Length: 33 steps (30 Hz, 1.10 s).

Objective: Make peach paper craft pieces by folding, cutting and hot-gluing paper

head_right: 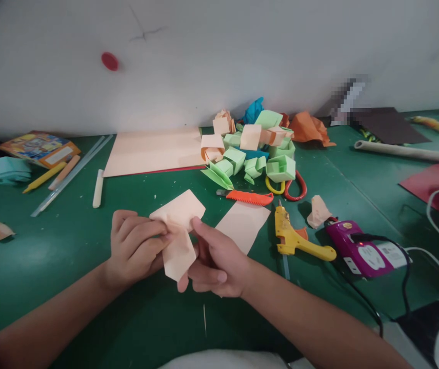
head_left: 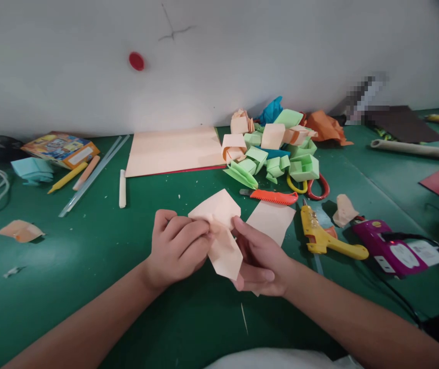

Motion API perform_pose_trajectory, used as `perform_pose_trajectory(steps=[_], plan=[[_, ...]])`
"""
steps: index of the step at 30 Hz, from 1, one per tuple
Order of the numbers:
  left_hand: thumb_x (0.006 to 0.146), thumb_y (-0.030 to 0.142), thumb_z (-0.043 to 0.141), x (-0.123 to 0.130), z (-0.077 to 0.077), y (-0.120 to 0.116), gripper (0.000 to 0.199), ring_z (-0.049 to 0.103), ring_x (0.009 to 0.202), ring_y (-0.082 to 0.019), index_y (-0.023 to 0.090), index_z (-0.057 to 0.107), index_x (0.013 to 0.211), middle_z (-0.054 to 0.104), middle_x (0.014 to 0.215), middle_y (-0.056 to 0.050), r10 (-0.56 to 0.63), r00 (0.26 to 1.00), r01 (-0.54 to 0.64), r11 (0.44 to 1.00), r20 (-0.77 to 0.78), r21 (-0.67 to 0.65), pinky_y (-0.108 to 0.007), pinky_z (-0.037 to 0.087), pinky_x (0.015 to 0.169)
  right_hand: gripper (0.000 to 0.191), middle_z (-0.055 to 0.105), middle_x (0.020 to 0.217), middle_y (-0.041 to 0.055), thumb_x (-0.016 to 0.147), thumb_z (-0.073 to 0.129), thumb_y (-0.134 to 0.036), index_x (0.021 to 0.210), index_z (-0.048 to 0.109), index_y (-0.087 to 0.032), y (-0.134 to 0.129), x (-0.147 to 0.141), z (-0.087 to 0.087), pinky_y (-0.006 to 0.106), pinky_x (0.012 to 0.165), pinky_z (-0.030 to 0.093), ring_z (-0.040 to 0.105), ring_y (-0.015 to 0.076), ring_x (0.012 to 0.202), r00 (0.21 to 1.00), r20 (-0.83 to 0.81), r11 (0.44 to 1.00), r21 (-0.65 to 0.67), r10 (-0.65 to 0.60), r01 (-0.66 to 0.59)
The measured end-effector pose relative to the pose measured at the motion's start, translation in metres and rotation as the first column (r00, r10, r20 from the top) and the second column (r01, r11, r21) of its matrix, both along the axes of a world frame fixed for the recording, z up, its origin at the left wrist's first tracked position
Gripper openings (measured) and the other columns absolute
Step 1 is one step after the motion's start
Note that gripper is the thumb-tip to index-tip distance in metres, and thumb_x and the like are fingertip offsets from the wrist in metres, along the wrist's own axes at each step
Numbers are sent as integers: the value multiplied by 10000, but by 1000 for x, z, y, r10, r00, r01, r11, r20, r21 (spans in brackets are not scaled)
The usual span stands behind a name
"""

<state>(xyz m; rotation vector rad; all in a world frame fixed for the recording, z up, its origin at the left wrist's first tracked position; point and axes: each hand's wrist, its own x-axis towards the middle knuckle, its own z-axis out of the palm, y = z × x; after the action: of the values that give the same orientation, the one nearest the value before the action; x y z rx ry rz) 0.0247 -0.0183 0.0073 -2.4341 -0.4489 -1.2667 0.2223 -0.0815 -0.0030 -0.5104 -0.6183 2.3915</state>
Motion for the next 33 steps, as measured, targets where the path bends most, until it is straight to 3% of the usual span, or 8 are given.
perform_pose_trajectory(steps=[5, 9, 15, 20, 23, 28, 33], plan=[[805, 86, 741, -4, -1, -1, 228, 626, 797, -193, 246, 579, 798, 736, 917, -8, -22, 1000, 22, 1000, -10, 20, -389, 393, 690, 775, 595, 419, 5, 963, 354, -773, 790, 695, -99, 5, 7, 4, 177, 284, 162, 169, 27, 242, 999, 37, 995, 98, 12, -15], [736, 124, 778, -6, -2, -1, 241, 606, 795, -222, 241, 578, 803, 726, 994, -65, 2, 1000, -3, 999, 26, 49, -404, 432, 678, 552, 730, 634, 29, 912, 586, -683, 807, 651, -145, 6, 5, 10, 157, 302, 174, 282, 14, 282, 985, 78, 975, 176, -153, 138], [742, 109, 756, -4, -4, -1, 267, 711, 1009, -258, 233, 525, 788, 720, 1194, -62, 14, 998, -13, 1000, 53, -28, -402, 494, 793, 532, 685, 575, 7, 898, 613, -654, 783, 646, -135, 5, 6, 12, 175, 310, 169, 289, 19, 288, 970, 155, 969, 194, -186, 155], [746, 109, 786, -4, -6, -3, 288, 700, 1091, -236, 243, 540, 814, 707, 1239, -42, -28, 997, 35, 995, 65, -95, -376, 536, 840, 537, 672, 528, -4, 940, 550, -659, 870, 659, -138, 4, 6, 13, 180, 301, 152, 282, 37, 277, 968, 162, 973, 160, -190, 164], [752, 113, 801, -3, -7, -4, 298, 693, 1100, -221, 251, 551, 836, 701, 1251, -29, -33, 998, 38, 996, 57, -81, -367, 538, 846, 567, 653, 500, 4, 932, 560, -677, 822, 668, -131, 4, 3, 11, 180, 307, 174, 333, 45, 288, 953, 178, 959, 184, -247, 214], [777, 110, 777, -2, -9, -3, 287, 700, 1068, -224, 242, 524, 805, 709, 1228, -35, 17, 997, -11, 997, 72, -78, -375, 529, 815, 546, 585, 499, -18, 841, 702, -672, 665, 609, -163, 2, 0, 9, 179, 356, 270, 444, 66, 382, 891, 242, 919, 187, -385, 347], [767, 102, 770, 0, -10, -2, 282, 705, 1050, -241, 225, 516, 756, 722, 1208, -56, 34, 997, -30, 997, 65, -72, -398, 500, 809, 447, 489, 494, -73, 727, 868, -542, 700, 616, -174, 2, 1, 12, 172, 395, 249, 359, 49, 424, 869, 300, 916, 201, -395, 347]])
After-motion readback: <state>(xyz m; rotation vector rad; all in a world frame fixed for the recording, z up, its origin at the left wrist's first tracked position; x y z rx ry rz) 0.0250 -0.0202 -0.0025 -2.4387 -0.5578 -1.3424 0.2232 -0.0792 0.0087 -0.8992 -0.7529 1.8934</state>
